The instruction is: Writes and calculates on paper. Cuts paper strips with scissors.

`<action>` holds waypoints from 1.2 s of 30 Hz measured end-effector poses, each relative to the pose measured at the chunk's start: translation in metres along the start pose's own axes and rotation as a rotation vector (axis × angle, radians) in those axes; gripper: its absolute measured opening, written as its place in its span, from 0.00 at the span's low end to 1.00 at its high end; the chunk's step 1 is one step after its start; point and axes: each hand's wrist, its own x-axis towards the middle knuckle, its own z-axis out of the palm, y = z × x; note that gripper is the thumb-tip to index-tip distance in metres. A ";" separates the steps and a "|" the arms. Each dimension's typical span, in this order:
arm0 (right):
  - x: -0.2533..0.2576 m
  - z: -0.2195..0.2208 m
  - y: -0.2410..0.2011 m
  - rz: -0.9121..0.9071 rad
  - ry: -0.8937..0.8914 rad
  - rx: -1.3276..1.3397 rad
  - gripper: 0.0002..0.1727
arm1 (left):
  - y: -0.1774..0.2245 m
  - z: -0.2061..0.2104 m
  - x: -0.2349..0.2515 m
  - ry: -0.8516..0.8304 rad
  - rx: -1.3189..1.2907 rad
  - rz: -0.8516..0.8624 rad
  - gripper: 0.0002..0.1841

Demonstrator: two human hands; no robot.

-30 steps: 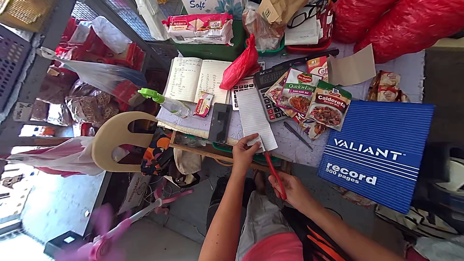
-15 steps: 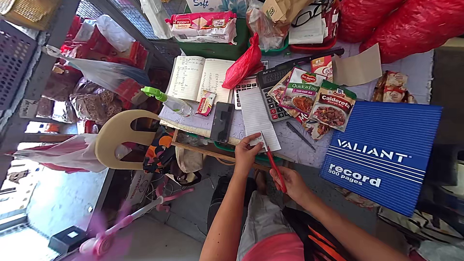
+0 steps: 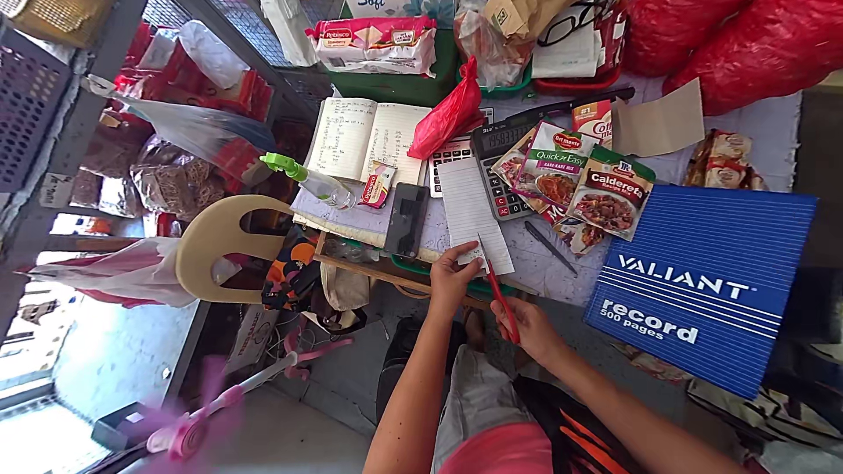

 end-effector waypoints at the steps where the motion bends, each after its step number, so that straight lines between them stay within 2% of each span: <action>1: 0.000 0.000 0.000 0.000 0.001 0.003 0.29 | 0.000 0.000 0.000 -0.001 -0.001 -0.001 0.20; 14: 0.003 -0.005 0.004 0.003 -0.010 0.014 0.28 | -0.008 0.004 -0.002 0.051 -0.063 -0.002 0.21; 16: 0.003 -0.009 0.005 0.002 -0.038 0.027 0.28 | -0.009 0.004 -0.003 0.069 -0.081 0.014 0.24; 20: 0.007 -0.041 -0.002 0.068 -0.255 -0.033 0.29 | -0.014 0.003 -0.004 0.136 -0.168 0.011 0.44; 22: 0.014 -0.066 -0.012 0.081 -0.381 -0.119 0.28 | -0.014 0.003 -0.004 0.169 -0.213 -0.027 0.49; 27: 0.041 -0.122 -0.052 0.114 -0.582 -0.365 0.32 | -0.014 0.006 -0.006 0.217 -0.268 -0.065 0.51; 31: 0.063 -0.142 -0.078 0.137 -0.703 -0.541 0.32 | -0.010 0.008 -0.007 0.248 -0.288 -0.076 0.49; 36: 0.091 -0.157 -0.081 0.104 -0.807 -0.524 0.26 | -0.010 0.008 -0.009 0.261 -0.298 -0.082 0.49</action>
